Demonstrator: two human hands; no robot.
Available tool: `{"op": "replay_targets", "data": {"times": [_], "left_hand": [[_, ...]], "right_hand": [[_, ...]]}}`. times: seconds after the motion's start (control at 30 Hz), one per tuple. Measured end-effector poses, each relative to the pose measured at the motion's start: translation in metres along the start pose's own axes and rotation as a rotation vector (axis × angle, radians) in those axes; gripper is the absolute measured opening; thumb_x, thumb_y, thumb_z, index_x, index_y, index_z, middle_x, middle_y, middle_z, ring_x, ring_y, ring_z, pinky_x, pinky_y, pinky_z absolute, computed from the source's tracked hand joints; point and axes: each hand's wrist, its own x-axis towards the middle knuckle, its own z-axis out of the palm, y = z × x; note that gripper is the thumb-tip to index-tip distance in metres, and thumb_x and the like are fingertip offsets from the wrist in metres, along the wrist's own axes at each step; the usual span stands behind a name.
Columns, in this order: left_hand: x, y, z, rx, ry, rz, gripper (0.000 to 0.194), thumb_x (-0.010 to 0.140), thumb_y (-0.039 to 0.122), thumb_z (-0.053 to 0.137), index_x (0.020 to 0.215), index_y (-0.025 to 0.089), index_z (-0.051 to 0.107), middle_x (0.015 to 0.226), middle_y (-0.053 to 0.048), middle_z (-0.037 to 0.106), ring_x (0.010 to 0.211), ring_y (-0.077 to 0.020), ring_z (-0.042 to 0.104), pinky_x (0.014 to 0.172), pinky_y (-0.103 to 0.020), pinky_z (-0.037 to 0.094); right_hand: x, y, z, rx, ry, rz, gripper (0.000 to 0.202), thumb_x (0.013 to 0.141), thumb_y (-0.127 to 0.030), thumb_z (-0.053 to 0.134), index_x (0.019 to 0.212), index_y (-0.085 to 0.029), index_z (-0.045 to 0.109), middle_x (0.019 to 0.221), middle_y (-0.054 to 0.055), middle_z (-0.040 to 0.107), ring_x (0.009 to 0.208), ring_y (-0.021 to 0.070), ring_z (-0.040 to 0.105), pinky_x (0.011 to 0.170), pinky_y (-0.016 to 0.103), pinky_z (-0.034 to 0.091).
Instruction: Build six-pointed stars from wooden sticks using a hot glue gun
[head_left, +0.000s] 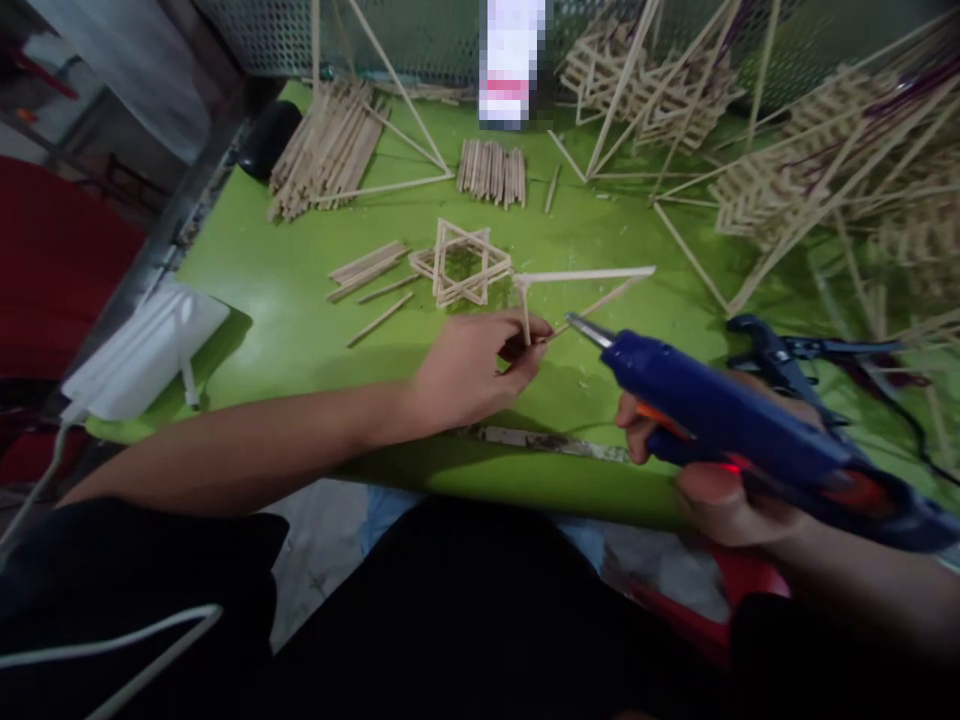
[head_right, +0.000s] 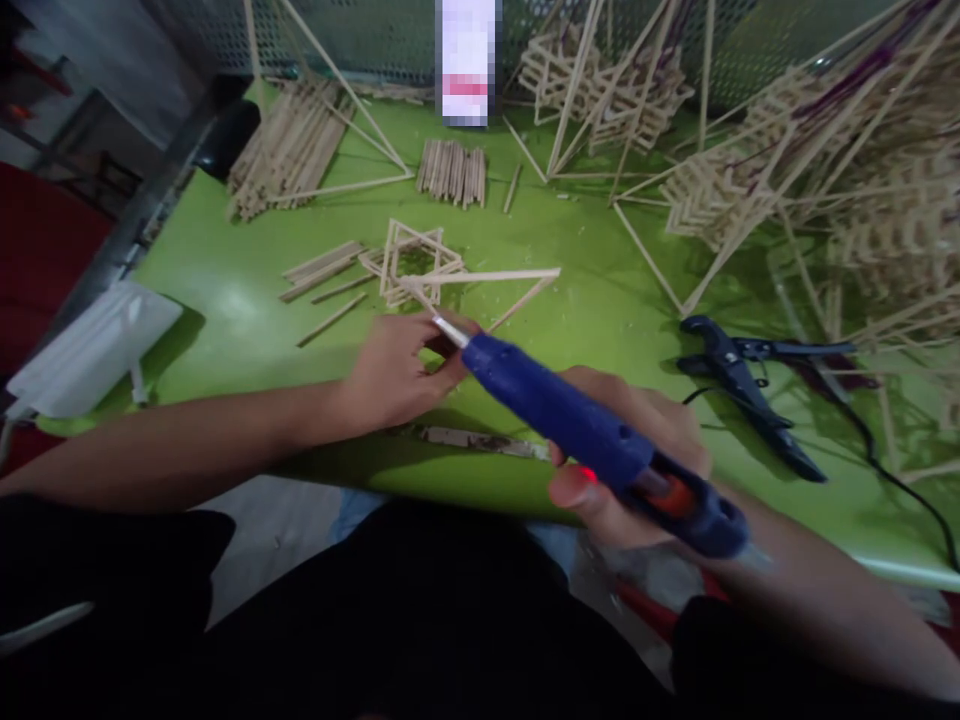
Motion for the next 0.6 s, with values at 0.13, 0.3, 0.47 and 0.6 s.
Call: {"op": "replay_targets", "data": {"times": [0.13, 0.3, 0.47, 0.6], "left_hand": [[-0.001, 0.005, 0.0, 0.107, -0.054, -0.018, 0.012, 0.104, 0.018, 0.072, 0.104, 0.019, 0.085, 0.099, -0.004, 0.087, 0.08, -0.0181, 0.08, 0.078, -0.029, 0.062], [-0.002, 0.014, -0.003, 0.239, -0.122, -0.089, 0.017, 0.108, 0.021, 0.069, 0.101, 0.018, 0.083, 0.097, -0.004, 0.086, 0.081, -0.017, 0.079, 0.08, -0.029, 0.061], [-0.002, 0.016, -0.004, 0.322, -0.147, -0.109, 0.017, 0.108, 0.024, 0.07, 0.108, 0.02, 0.086, 0.096, -0.004, 0.086, 0.083, -0.0196, 0.081, 0.085, -0.031, 0.063], [-0.002, 0.017, -0.004, 0.332, -0.176, -0.1, 0.02, 0.109, 0.024, 0.067, 0.112, 0.02, 0.087, 0.099, -0.005, 0.088, 0.086, -0.0208, 0.082, 0.087, -0.032, 0.065]], "right_hand": [[0.0, -0.002, 0.011, -0.106, 0.023, -0.205, 0.048, 0.104, -0.071, 0.08, 0.129, -0.03, 0.084, 0.087, 0.007, 0.083, 0.063, 0.0255, 0.075, 0.057, 0.043, 0.061], [0.008, -0.003, 0.014, -0.194, 0.068, -0.329, 0.041, 0.108, -0.064, 0.077, 0.124, -0.027, 0.084, 0.088, 0.005, 0.082, 0.062, 0.0228, 0.076, 0.057, 0.039, 0.061], [0.012, -0.001, 0.016, -0.363, 0.129, -0.441, 0.038, 0.11, -0.064, 0.072, 0.113, -0.027, 0.081, 0.082, 0.005, 0.079, 0.059, 0.0259, 0.074, 0.049, 0.042, 0.052], [0.019, -0.012, 0.017, -0.422, 0.139, -0.457, 0.034, 0.111, -0.061, 0.067, 0.11, -0.029, 0.076, 0.078, 0.005, 0.074, 0.056, 0.0268, 0.071, 0.047, 0.042, 0.049]]}}
